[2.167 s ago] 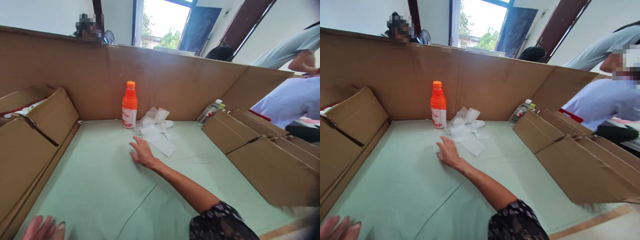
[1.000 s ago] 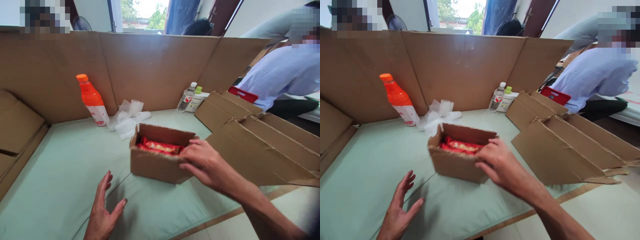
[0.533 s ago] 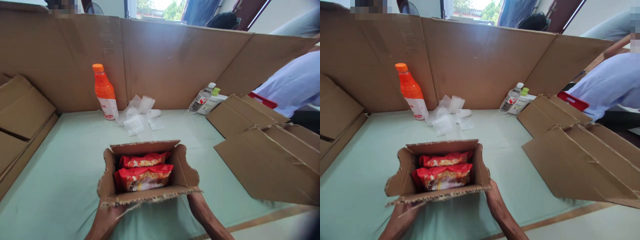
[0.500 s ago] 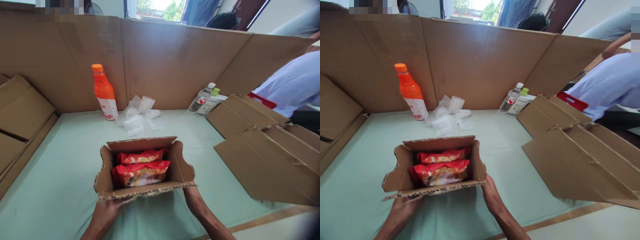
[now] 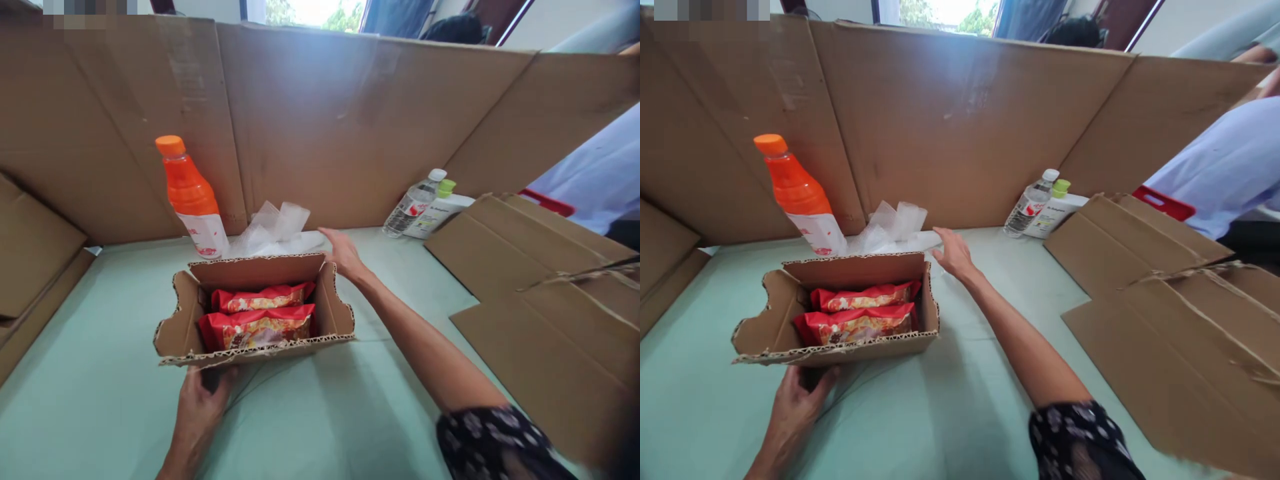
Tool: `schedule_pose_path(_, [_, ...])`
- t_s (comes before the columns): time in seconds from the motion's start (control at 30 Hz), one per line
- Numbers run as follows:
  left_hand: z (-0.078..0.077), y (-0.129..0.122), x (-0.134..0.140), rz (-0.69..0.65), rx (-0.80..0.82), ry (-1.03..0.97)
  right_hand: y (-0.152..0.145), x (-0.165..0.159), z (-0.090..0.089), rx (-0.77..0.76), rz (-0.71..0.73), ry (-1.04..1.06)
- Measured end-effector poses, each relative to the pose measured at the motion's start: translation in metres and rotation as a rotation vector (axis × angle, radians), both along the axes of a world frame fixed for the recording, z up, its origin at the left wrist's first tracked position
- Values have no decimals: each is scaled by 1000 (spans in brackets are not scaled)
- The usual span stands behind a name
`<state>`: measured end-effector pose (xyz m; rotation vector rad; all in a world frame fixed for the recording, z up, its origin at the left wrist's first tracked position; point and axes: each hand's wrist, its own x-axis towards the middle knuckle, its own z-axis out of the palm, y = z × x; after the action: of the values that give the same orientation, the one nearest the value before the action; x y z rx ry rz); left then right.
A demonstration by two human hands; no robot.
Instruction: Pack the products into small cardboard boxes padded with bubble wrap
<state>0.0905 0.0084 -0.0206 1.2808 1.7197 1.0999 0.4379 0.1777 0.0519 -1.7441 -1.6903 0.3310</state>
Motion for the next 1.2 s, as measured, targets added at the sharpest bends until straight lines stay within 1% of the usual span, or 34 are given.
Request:
schedule_pose_path(0.07, [-2,0,-1,-25,-21,-2,34,-5,-3,27,-18,7])
schedule_pose_path(0.1, [-3,0,-4,-44,-30,-12,44,-6,-4,42,-38,18])
schedule_pose_path(0.13, [-6,1,-7,-58,-36,-28,47,-4,-3,60,-65,32])
schedule_pose_path(0.17, [-9,1,-10,-68,-43,-46,45,0,0,82,-100,49])
schedule_pose_path(0.2, [-12,1,-13,-80,-52,-63,36,8,3,104,-137,64])
schedule_pose_path(0.23, [-14,1,-16,-86,-59,-78,20,18,7,126,-174,71])
schedule_pose_path(0.3, [-17,1,-18,-79,-57,-98,-26,39,14,173,-241,152])
schedule_pose_path(0.33, [-17,1,-18,-70,-55,-101,-55,47,17,183,-266,236])
schedule_pose_path(0.37, [-15,1,-16,-61,-51,-105,-86,52,18,181,-289,375])
schedule_pose_path(0.4, [-12,2,-14,-53,-46,-108,-118,52,16,144,-303,532])
schedule_pose_path(0.43, [-8,2,-11,-44,-41,-106,-149,50,13,64,-313,675])
schedule_pose_path(0.47, [-4,3,-8,-40,-35,-100,-179,45,8,-55,-316,790])
schedule_pose_path(0.5, [1,4,-6,-43,-27,-97,-207,40,3,-203,-309,862])
schedule_pose_path(0.53, [5,4,-4,-57,-19,-95,-233,34,-2,-360,-289,888])
schedule_pose_path(0.57, [9,5,-2,-71,-13,-90,-255,31,-6,-484,-277,855])
schedule_pose_path(0.6, [13,5,-1,-84,-8,-85,-274,29,-7,-555,-290,759])
schedule_pose_path(0.63, [15,6,-1,-94,3,-82,-289,29,-7,-561,-333,614])
schedule_pose_path(0.67, [17,6,-1,-99,18,-79,-300,29,-4,-510,-395,442])
schedule_pose_path(0.7, [18,5,0,-100,37,-77,-306,28,-1,-421,-455,278])
schedule_pose_path(0.73, [19,5,0,-100,55,-80,-307,25,4,-325,-486,154])
schedule_pose_path(0.77, [19,5,1,-102,72,-86,-304,19,8,-249,-469,87])
schedule_pose_path(0.8, [20,4,1,-106,85,-93,-295,10,12,-200,-401,74])
schedule_pose_path(0.87, [20,6,4,-113,103,-99,-267,-16,18,-152,-168,126])
schedule_pose_path(0.93, [21,11,9,-119,127,-91,-231,-43,20,-123,50,182])
schedule_pose_path(1.0, [22,22,15,-123,157,-81,-198,-58,20,-96,164,228])
schedule_pose_path(1.07, [23,36,22,-129,182,-77,-179,-57,20,-97,185,247])
schedule_pose_path(1.1, [23,44,25,-134,186,-76,-177,-51,19,-104,174,231])
schedule_pose_path(1.13, [23,51,28,-141,185,-77,-178,-42,18,-118,169,195])
schedule_pose_path(1.2, [23,60,30,-148,178,-81,-191,-23,15,-153,177,67])
